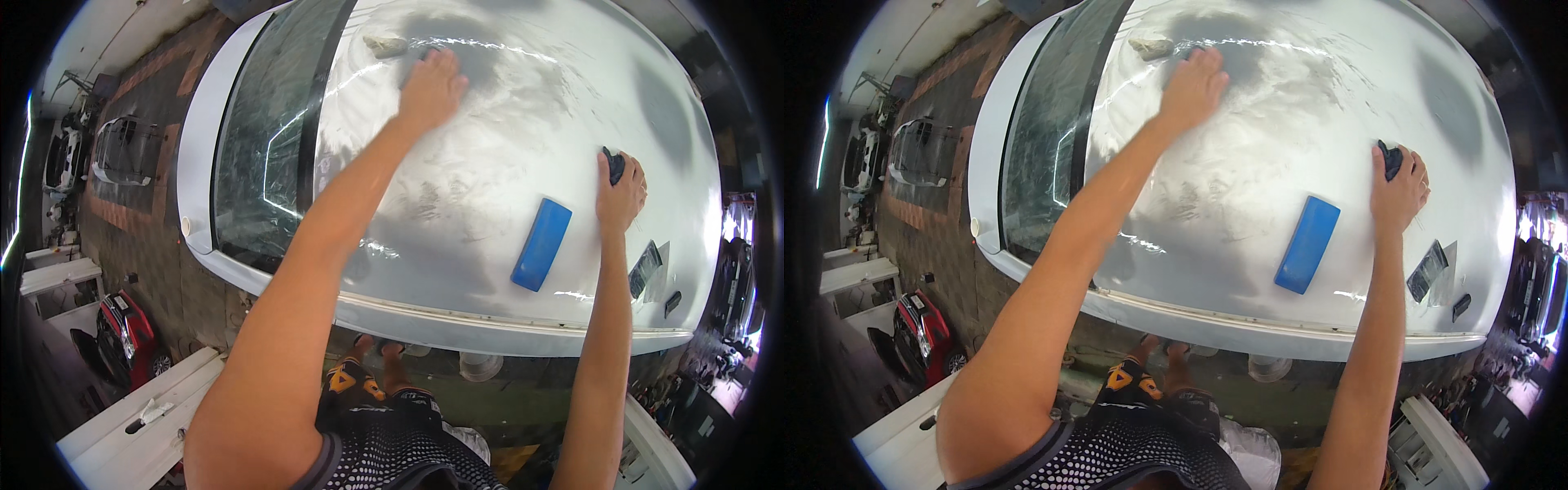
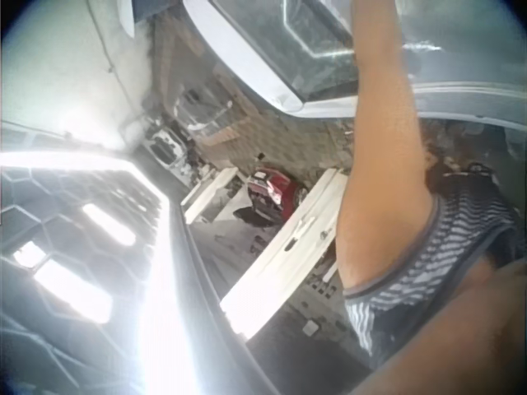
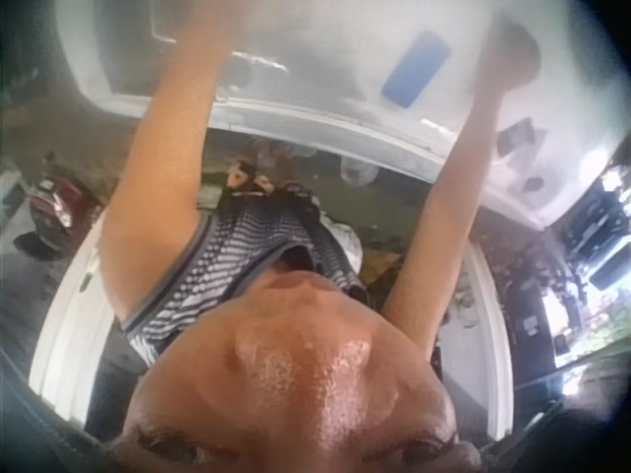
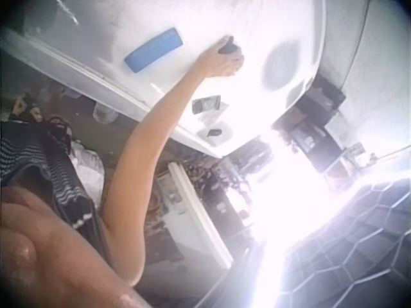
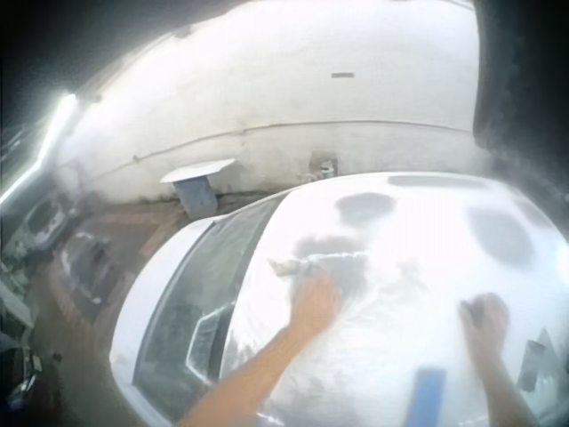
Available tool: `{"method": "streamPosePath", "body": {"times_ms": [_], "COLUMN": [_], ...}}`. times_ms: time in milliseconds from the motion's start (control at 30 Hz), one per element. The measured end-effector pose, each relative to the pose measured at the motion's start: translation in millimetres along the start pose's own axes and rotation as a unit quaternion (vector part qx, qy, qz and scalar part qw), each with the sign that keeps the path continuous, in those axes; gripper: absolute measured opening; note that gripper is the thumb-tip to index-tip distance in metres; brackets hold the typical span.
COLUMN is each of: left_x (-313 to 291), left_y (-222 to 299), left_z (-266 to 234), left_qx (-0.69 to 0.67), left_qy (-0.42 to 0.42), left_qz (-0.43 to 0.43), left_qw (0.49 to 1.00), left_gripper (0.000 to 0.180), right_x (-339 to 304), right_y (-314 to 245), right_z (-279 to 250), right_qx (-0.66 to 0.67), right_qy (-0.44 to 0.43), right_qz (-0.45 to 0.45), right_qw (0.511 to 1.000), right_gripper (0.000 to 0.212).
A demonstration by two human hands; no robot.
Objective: The person sands the roof of a white car using a sanding block and sandpaper. They repeatedly rub the surface in circular and linear motions, occasionally switching tools or adjusting grip. The task continues across the entire clip without a visible final state.
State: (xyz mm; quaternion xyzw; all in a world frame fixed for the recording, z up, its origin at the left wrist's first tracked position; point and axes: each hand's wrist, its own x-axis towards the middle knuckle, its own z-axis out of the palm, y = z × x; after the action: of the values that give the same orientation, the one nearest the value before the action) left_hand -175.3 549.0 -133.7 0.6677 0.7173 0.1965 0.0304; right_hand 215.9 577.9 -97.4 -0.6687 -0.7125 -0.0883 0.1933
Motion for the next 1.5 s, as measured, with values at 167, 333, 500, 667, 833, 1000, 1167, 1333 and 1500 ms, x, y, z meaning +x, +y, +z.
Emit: {"method": "streamPosePath", "body": {"times_ms": [167, 333, 500, 667, 833, 1000, 1167, 1333, 1500], "left_x": [-4, 27, -43, 57, -12, 91, 101, 68, 120], "left_y": [-13, -11, -6, -25, 22, -25, -26, 25, 6], "left_z": [-2, -10, 11, -8, 38, 12, 21, 35, 2], "left_qx": [0.044, -0.014, -0.106, -0.031, -0.105, -0.060, -0.035, -0.033, -0.102], "left_qy": [-0.025, 0.008, -0.076, -0.013, 0.045, 0.023, 0.064, -0.001, -0.019], "left_qz": [0.196, 0.038, 0.236, 0.003, 0.061, -0.126, -0.148, -0.171, -0.308], "left_qw": [0.979, 0.999, 0.963, 0.999, 0.992, 0.990, 0.986, 0.985, 0.946], "left_gripper": [0.050, 0.054, 0.057, 0.064, 0.071, 0.079, 0.087, 0.097, 0.097], "right_x": [-3, -2, -4, -3, -5, -3, -4, -8, -4], "right_y": [8, -3, 18, -15, 21, -5, -7, 17, -6], "right_z": [-1, 5, -3, 6, -1, 2, 2, 2, 5], "right_qx": [-0.002, 0.004, -0.029, 0.003, -0.027, -0.009, 0.003, -0.024, -0.006], "right_qy": [0.014, 0.011, 0.000, 0.000, 0.009, -0.004, -0.007, 0.004, -0.002], "right_qz": [-0.001, -0.003, 0.018, 0.007, 0.024, 0.018, 0.017, 0.020, 0.014], "right_qw": [1.000, 1.000, 0.999, 1.000, 0.999, 1.000, 1.000, 0.999, 1.000], "right_gripper": [0.059, 0.062, 0.064, 0.064, 0.063, 0.063, 0.063, 0.064, 0.063]}}
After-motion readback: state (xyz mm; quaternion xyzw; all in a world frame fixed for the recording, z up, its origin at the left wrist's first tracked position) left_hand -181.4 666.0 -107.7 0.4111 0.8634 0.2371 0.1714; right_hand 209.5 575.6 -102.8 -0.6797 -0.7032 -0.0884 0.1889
